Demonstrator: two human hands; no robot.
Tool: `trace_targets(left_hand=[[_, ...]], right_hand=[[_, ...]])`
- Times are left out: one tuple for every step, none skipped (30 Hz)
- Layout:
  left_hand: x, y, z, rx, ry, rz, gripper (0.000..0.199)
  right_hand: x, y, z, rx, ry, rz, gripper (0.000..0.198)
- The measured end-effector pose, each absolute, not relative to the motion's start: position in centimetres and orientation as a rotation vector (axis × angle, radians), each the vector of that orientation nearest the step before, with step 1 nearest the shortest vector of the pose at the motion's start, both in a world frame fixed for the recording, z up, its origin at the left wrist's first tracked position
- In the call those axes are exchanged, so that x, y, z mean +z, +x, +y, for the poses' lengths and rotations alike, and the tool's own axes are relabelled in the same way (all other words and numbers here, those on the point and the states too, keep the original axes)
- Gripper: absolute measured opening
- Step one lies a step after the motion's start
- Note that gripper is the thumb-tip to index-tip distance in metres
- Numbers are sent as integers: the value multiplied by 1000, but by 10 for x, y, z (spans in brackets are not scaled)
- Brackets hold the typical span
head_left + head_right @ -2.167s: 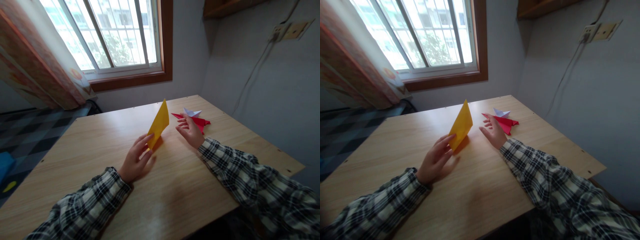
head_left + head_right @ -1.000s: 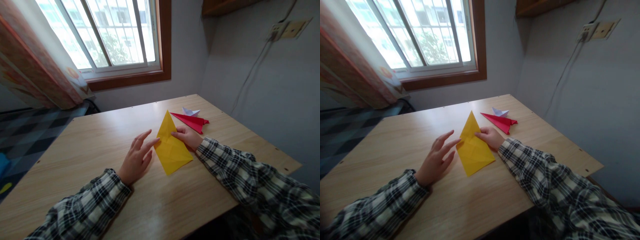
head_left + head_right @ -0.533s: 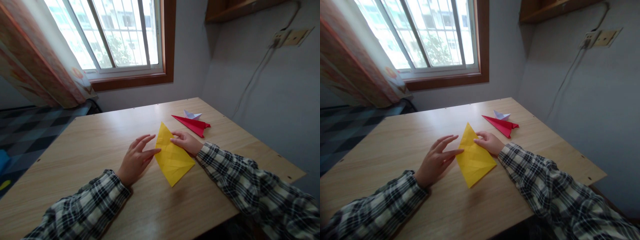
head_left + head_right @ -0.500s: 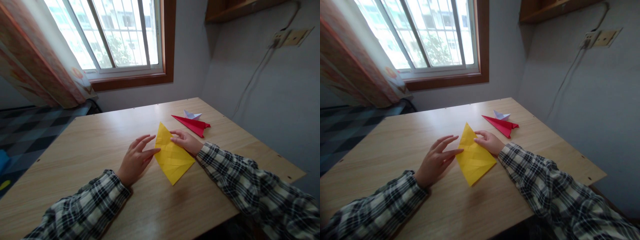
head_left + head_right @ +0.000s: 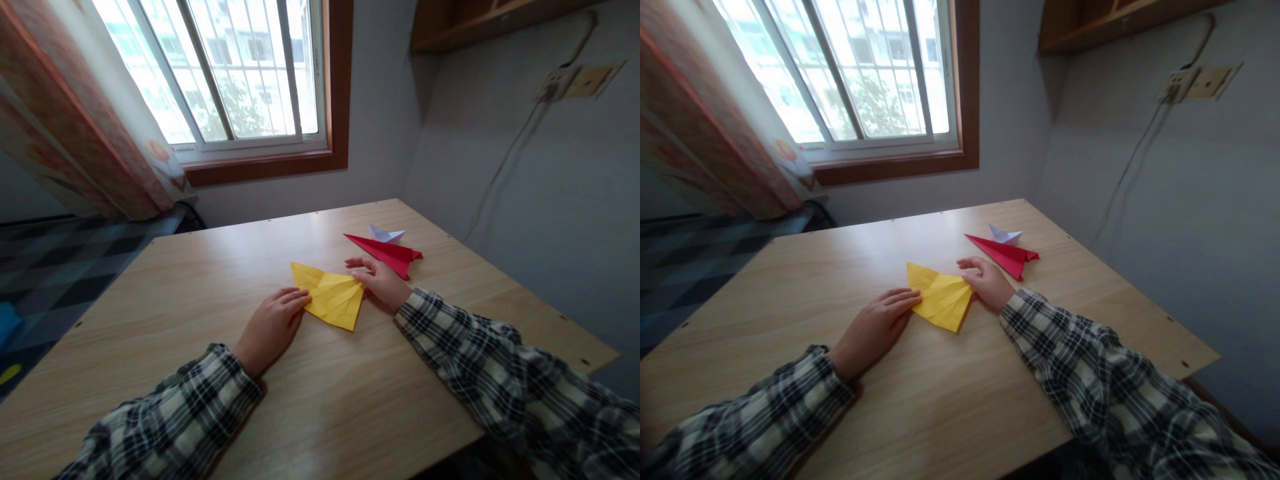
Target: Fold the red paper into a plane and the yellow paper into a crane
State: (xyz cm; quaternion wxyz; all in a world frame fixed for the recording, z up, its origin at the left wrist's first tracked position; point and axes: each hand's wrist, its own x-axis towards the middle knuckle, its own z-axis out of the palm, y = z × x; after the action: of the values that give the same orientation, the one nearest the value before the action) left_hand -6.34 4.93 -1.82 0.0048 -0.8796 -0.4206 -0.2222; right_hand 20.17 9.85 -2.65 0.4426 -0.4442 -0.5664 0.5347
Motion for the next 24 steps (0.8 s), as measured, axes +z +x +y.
trace_targets(left_hand=[[-18,-63,49,-681,-2761,-1332,32],[-18,-63,49,-667,-2762,-1342,33],[-18,-63,49,-654,-2758,-1351,35],[-18,-63,48,-640,-2750,-1360,36],[-18,-63,48,-627,-2739,-1371,37],[-18,-63,49,-614,-2727,-1382,38],[-18,-63,49,-603,-2715,-1394,38],[-19,-64,49,-596,-2706,-1404,38],[-20,-64,50,-593,-2702,-1412,39],[-21,-65,50,-596,-2701,-1418,39],[-22,-65,50,-605,-2702,-1422,39],[-23,-65,51,-616,-2707,-1425,39],[-24,-66,51,-632,-2712,-1427,39],[-25,-66,51,-648,-2717,-1427,39],[-26,-66,52,-661,-2720,-1426,39],[-26,-66,52,-674,-2723,-1422,38],[-26,-66,52,-686,-2722,-1421,36],[-25,-66,51,-698,-2721,-1422,35],[-24,-65,51,-709,-2721,-1425,33],[-23,-65,51,-718,-2724,-1429,31],[-22,-64,51,-725,-2729,-1432,29],[-21,-63,50,-729,-2737,-1433,28],[-21,-63,50,-731,-2746,-1431,27],[-20,-62,50,-732,-2754,-1428,27]], right_hand=[[-27,202,99,1317,-1120,-1412,25],[-28,202,100,1301,-1136,-1422,22],[-28,202,100,1277,-1150,-1430,21],[-29,202,101,1251,-1158,-1438,22],[-30,202,103,1230,-1158,-1443,24],[-32,202,104,1217,-1151,-1445,25],[-33,202,104,1212,-1140,-1450,26],[-34,202,105,1213,-1123,-1461,28],[-35,202,106,1214,-1101,-1479,29],[-36,202,106,1203,-1075,-1510,31],[-36,202,106,1170,-1054,-1558,32],[-36,202,105,1113,-1038,-1622,33],[-36,202,104,1036,-1026,-1694,34],[-35,202,103,952,-1016,-1764,35],[-35,202,102,876,-1006,-1826,35],[-34,202,101,823,-995,-1872,35],[-33,202,100,792,-982,-1901,35],[-32,202,99,773,-972,-1920,35],[-31,202,98,758,-967,-1934,35],[-30,201,97,739,-968,-1947,34],[-29,202,97,716,-973,-1961,32],[-28,202,97,691,-981,-1976,31],[-26,202,96,669,-993,-1990,29],[-25,203,96,652,-1008,-2002,28]])
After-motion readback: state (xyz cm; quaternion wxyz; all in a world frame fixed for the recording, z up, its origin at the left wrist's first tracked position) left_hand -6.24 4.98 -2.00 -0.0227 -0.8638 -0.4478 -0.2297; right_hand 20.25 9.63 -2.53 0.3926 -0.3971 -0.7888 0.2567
